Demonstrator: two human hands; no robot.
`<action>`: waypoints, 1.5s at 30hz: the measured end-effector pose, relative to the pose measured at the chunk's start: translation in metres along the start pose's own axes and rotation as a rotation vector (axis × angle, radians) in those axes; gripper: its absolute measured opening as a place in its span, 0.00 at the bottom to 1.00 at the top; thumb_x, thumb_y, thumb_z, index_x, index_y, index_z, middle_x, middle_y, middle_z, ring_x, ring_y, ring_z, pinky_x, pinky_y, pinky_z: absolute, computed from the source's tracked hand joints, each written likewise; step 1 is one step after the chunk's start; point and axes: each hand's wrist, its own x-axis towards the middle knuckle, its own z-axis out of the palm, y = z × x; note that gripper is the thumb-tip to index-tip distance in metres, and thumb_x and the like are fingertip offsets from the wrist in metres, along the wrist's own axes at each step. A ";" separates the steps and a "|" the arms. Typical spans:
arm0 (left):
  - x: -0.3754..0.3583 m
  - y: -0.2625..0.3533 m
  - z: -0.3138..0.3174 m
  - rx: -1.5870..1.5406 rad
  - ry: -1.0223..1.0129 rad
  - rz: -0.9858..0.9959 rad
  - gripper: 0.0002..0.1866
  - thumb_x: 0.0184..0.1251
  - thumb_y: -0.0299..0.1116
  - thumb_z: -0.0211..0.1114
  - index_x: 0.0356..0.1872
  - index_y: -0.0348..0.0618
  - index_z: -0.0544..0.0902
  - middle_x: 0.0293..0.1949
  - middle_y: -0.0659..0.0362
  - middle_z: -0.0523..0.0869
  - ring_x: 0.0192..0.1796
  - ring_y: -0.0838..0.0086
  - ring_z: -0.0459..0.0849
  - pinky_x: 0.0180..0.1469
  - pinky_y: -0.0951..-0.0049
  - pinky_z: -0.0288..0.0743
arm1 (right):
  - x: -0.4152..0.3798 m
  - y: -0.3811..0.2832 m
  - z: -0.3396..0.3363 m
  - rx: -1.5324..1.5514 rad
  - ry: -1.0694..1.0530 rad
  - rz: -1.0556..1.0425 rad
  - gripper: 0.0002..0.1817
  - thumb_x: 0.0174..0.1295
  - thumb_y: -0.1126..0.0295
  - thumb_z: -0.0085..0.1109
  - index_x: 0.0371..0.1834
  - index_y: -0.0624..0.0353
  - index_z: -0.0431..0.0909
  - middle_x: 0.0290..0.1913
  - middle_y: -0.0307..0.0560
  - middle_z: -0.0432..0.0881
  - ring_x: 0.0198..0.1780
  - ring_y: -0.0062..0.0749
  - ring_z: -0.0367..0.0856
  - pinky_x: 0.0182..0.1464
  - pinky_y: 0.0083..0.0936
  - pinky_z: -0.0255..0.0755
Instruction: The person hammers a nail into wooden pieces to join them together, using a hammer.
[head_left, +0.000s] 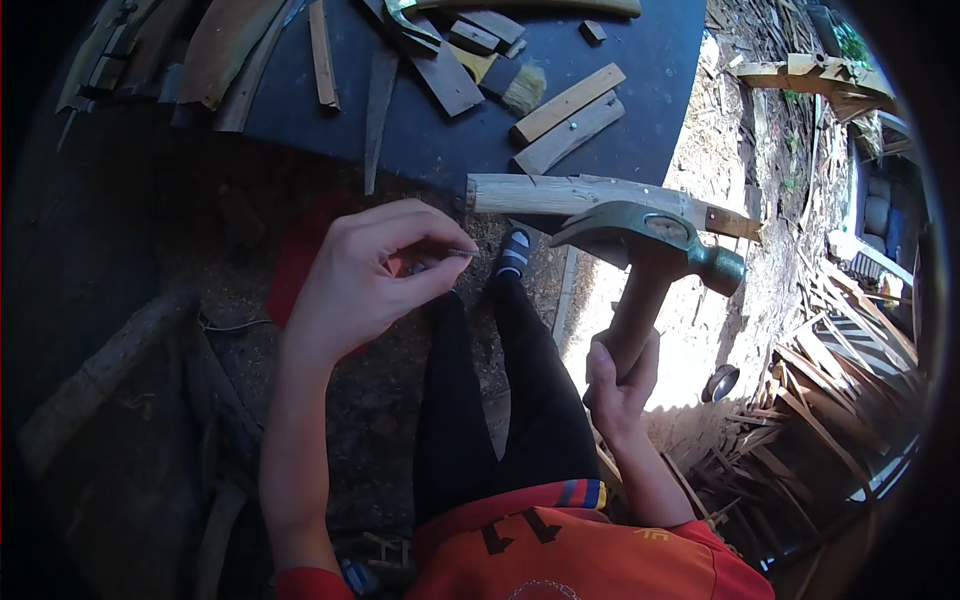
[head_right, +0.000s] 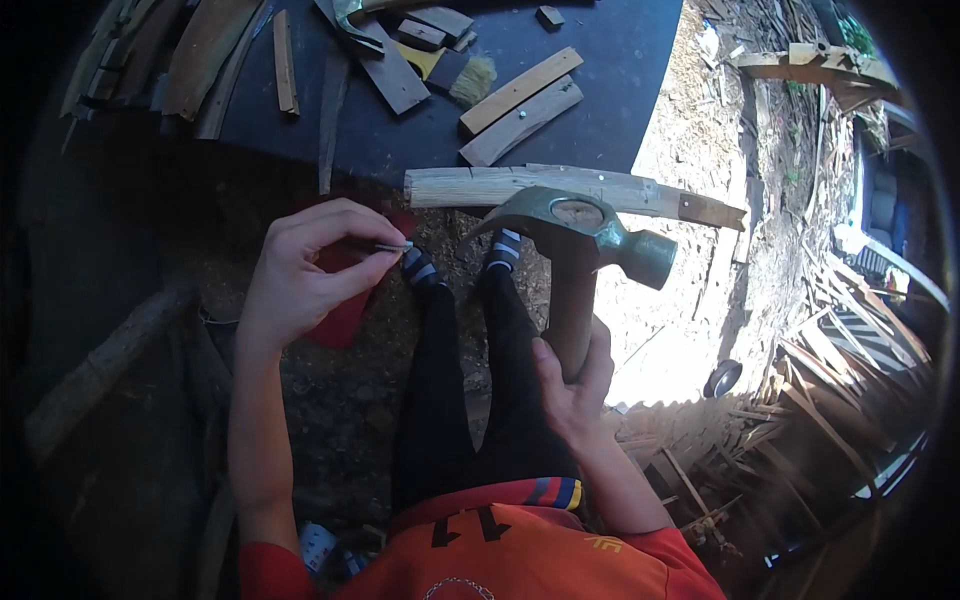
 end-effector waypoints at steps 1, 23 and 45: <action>-0.001 0.002 0.014 -0.017 -0.045 -0.003 0.09 0.63 0.21 0.76 0.44 0.38 0.91 0.43 0.56 0.93 0.48 0.70 0.92 0.53 0.71 0.84 | -0.016 0.015 -0.004 0.058 0.061 0.047 0.25 0.70 0.71 0.70 0.64 0.64 0.69 0.42 0.47 0.84 0.40 0.27 0.83 0.45 0.29 0.78; 0.069 -0.020 0.203 0.236 -0.169 0.219 0.09 0.68 0.23 0.72 0.47 0.35 0.88 0.45 0.56 0.90 0.46 0.73 0.91 0.53 0.72 0.84 | 0.030 0.156 -0.072 0.059 0.243 -0.242 0.18 0.68 0.61 0.73 0.53 0.60 0.81 0.29 0.42 0.87 0.30 0.23 0.85 0.36 0.24 0.78; 0.068 -0.035 0.202 0.284 -0.161 0.267 0.13 0.70 0.29 0.75 0.51 0.37 0.89 0.42 0.59 0.89 0.44 0.76 0.89 0.52 0.74 0.82 | 0.048 0.153 -0.085 -0.028 0.102 -0.289 0.16 0.67 0.64 0.73 0.53 0.58 0.82 0.35 0.45 0.90 0.35 0.26 0.90 0.41 0.26 0.81</action>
